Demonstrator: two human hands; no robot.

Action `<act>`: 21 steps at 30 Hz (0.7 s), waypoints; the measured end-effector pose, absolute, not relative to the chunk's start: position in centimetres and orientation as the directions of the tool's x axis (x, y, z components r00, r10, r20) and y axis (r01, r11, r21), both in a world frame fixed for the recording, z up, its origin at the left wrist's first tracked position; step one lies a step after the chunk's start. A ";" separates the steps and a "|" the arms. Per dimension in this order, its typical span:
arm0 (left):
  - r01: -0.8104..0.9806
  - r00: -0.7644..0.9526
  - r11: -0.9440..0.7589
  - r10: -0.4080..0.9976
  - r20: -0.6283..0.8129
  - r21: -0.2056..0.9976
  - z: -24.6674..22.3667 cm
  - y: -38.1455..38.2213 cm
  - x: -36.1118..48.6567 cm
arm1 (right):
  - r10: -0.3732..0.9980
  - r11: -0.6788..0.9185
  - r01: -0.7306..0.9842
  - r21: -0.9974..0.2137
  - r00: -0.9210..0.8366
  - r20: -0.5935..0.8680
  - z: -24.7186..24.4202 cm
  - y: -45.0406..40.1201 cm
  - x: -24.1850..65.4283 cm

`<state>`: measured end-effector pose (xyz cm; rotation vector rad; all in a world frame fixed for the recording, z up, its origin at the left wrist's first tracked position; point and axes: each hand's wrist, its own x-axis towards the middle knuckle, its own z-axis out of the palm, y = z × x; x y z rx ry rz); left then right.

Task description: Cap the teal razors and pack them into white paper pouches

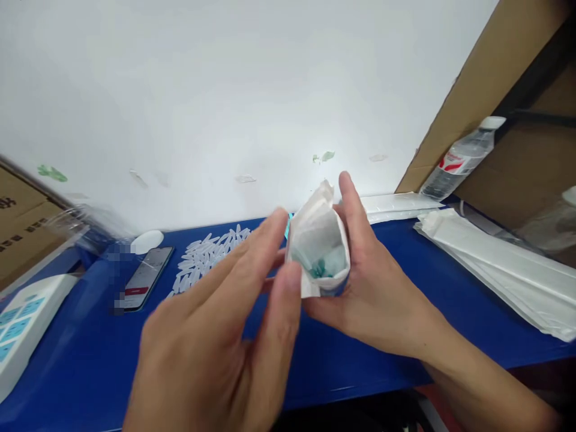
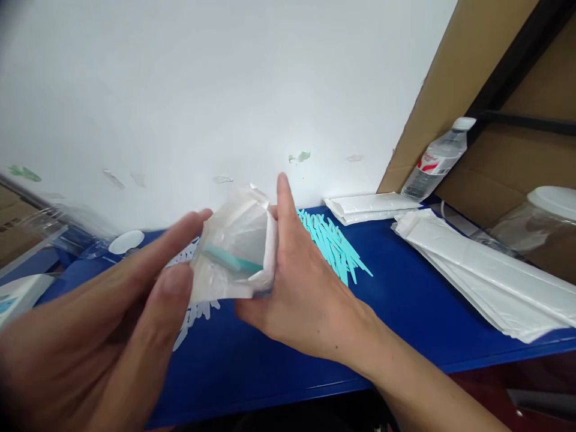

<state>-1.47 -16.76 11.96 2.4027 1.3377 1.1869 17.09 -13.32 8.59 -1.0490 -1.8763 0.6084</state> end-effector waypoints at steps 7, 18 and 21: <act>0.809 0.267 -0.523 0.733 0.626 0.268 15.7 -15.0 -2.0 | 0.908 0.405 0.396 -0.824 -0.068 0.414 8.5 -14.0 15.6; 0.776 0.297 -0.533 0.780 0.551 0.336 16.7 -12.8 -4.0 | 0.898 0.429 0.198 -0.882 -0.196 0.393 5.6 -13.6 17.5; 0.725 0.192 -0.465 0.845 0.499 0.508 16.8 -12.2 -4.4 | 0.906 0.328 0.018 -0.945 -0.290 0.309 5.4 -13.1 18.2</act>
